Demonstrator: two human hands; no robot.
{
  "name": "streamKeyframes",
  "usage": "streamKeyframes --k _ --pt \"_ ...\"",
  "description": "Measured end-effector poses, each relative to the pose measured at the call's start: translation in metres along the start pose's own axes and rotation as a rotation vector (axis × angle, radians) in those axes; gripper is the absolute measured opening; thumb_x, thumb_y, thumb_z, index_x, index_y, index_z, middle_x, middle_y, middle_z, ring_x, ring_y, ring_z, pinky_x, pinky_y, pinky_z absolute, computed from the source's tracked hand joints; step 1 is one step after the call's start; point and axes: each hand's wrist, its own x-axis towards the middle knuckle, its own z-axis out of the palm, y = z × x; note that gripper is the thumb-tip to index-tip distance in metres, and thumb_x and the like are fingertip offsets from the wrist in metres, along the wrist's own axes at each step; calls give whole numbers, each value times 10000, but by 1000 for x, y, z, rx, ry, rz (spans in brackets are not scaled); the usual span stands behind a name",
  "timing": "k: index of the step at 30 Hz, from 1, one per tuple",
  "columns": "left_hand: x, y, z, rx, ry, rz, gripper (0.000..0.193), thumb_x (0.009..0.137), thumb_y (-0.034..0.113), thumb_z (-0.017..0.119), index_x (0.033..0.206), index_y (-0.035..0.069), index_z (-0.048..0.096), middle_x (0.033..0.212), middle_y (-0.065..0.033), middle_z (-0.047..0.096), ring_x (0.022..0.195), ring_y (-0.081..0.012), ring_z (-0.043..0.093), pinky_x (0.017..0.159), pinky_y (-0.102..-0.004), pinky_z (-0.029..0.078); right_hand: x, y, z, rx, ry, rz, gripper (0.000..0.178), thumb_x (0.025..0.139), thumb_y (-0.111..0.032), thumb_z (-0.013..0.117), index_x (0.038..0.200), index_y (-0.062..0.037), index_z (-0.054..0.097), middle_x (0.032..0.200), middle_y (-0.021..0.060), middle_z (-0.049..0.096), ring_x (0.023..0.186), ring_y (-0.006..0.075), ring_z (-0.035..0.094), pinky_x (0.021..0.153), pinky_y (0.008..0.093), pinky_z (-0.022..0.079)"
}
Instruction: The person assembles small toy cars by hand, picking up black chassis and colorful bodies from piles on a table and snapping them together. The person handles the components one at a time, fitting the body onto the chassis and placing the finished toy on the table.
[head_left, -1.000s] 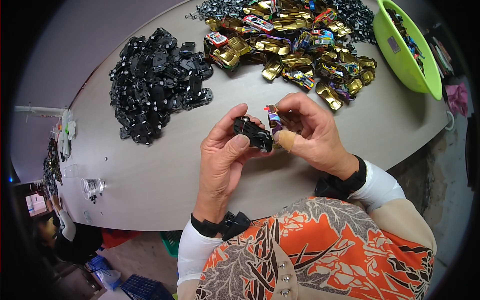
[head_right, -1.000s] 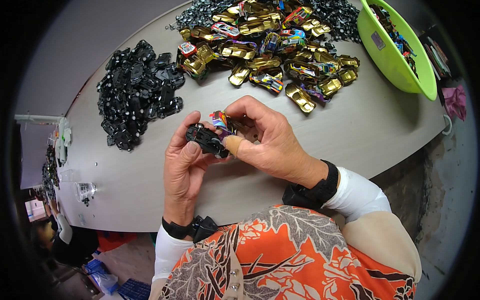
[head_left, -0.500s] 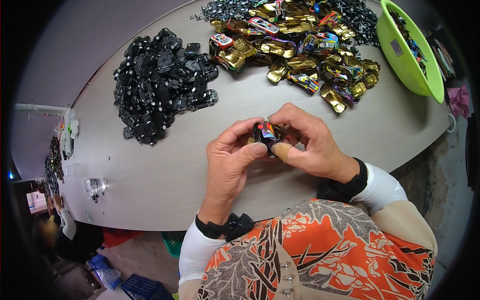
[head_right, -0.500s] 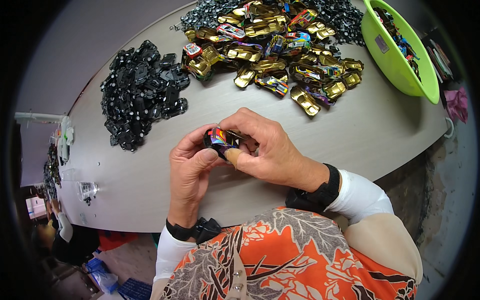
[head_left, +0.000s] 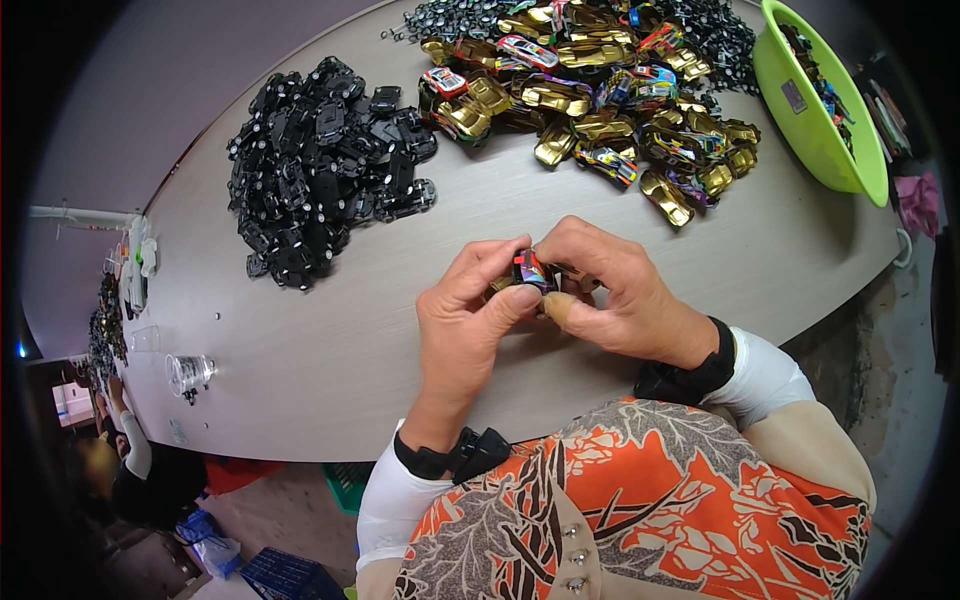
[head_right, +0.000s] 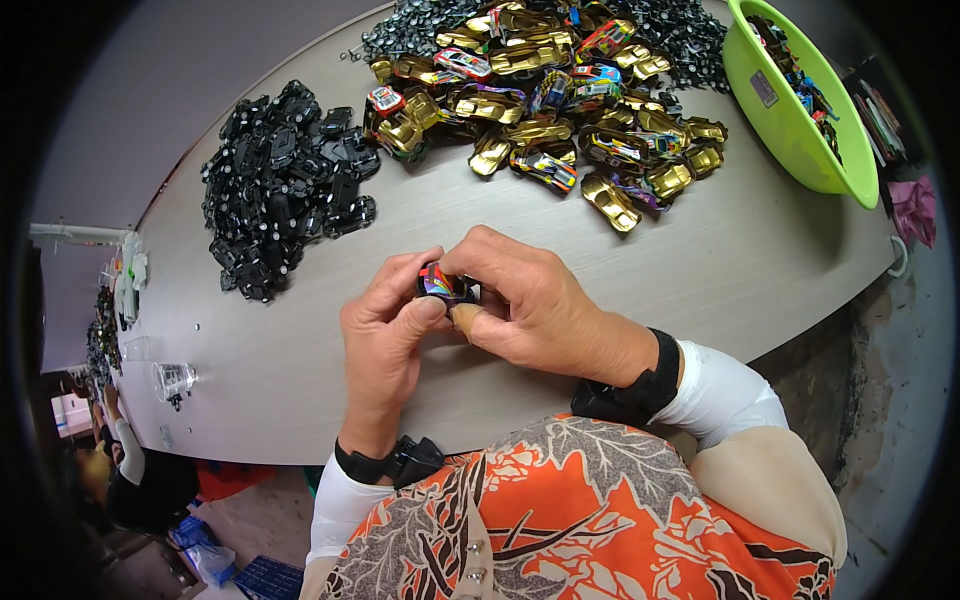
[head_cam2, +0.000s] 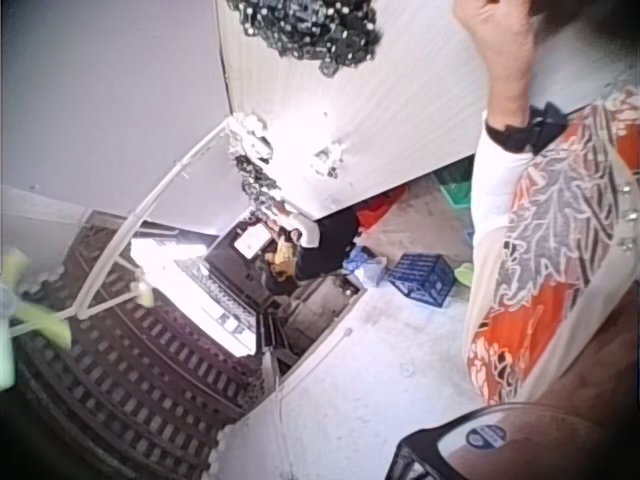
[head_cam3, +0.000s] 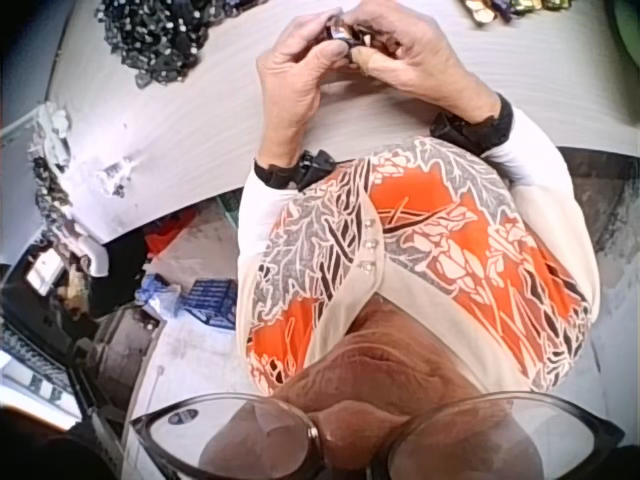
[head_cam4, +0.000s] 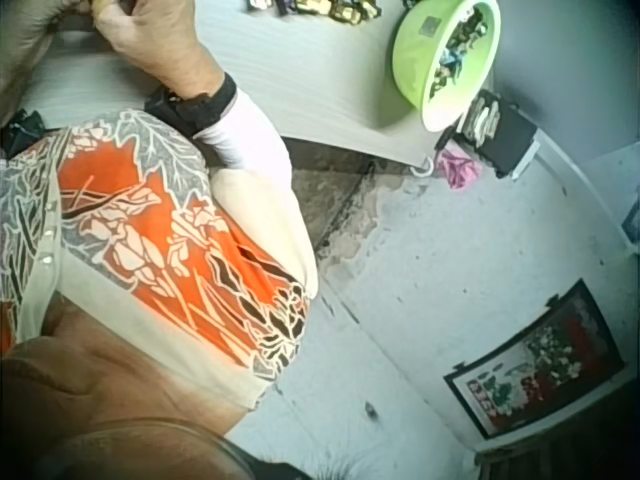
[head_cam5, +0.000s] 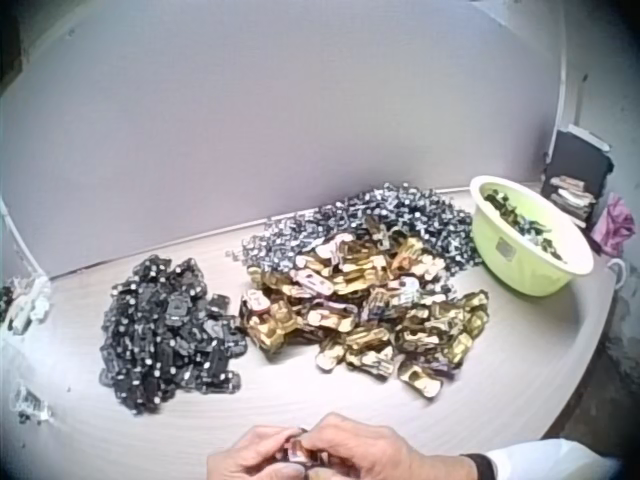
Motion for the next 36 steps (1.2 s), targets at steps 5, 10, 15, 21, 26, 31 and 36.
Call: streamKeyframes --k 5,10,15,21,26,31,36 --pt "-3 -1 12 290 31 140 320 897 66 538 1199 -38 544 1108 -103 567 873 -108 557 731 -216 472 -1 -5 2 -110 76 16 234 725 10 615 945 -27 546 821 59 503 534 126 504 462 244 411" --pt "-6 -1 13 297 86 100 319 892 40 505 1192 -62 539 1104 -120 588 893 -115 557 774 -222 450 -1 -1 4 -224 64 -104 208 742 -2 620 937 -31 552 810 82 502 541 184 508 477 262 422" --pt "-6 0 9 337 58 155 332 860 21 512 1180 -54 555 1091 -132 599 913 -133 568 790 -230 449 1 11 -3 33 57 -23 96 785 -27 622 869 -17 576 797 41 521 601 100 508 538 224 411" --pt "-7 3 13 356 71 211 290 817 -3 577 1103 -49 599 1108 -157 603 973 -175 592 823 -275 473 2 1 -4 429 60 316 63 797 -43 634 830 -13 589 818 -13 525 639 32 482 562 196 392" --pt "-10 -6 12 271 97 250 216 762 -43 640 978 -51 628 1092 -165 619 965 -191 613 809 -293 502 0 5 -2 528 57 330 75 788 -47 645 827 -20 586 820 -15 507 618 28 481 500 187 388" --pt "-11 -7 8 434 43 359 213 757 -52 639 970 -41 635 1090 -181 616 953 -191 616 812 -284 508 -2 8 -1 568 67 274 103 806 -90 664 837 -30 586 805 -23 504 598 25 477 465 176 383" --pt "-10 -1 15 213 25 268 205 752 -63 640 957 -52 636 1151 -188 580 956 -187 612 786 -266 509 -1 10 -5 611 86 299 125 826 -134 667 856 -41 588 806 -39 523 605 22 483 470 170 388"
